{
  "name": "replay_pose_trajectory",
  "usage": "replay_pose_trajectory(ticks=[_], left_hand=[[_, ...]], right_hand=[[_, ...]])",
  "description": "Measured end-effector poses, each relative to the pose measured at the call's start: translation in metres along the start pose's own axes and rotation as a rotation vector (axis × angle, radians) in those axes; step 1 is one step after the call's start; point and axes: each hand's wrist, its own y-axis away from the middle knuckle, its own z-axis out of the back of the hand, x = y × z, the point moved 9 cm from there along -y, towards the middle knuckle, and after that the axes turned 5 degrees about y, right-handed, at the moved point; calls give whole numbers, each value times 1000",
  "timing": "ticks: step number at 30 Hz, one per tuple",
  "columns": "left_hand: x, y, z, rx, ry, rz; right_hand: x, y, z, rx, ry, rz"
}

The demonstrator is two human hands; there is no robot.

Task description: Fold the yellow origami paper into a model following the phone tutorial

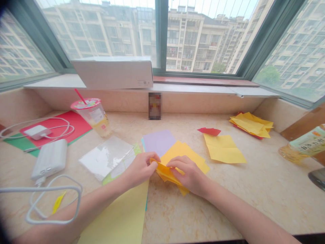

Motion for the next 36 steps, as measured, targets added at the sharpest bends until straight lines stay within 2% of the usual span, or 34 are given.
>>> replay_pose_trajectory(ticks=[3,6,11,14,18,23,28,33,36], left_hand=[[2,0,0,-10,2,3],[0,1,0,-29,15,-24],[-15,11,-4,52,89,-180],[-18,17,-2,31,82,-277],[-10,22,-6,-11,-59,-317],[-16,30,-22,103,-362,-421],[-18,35,-25,109,-435,-489],[-16,34,-28,119,-433,-512],[-20,35,-30,139,-438,-536]], right_hand=[[7,3,-1,20,12,80],[9,4,-4,51,24,79],[3,1,-7,77,8,-41],[-3,-1,-6,70,-8,-125],[-9,-2,-8,139,-66,-232],[-10,-1,14,91,-85,-287],[7,13,32,-15,79,-251],[34,35,23,17,221,-182],[52,33,32,-75,327,-120]])
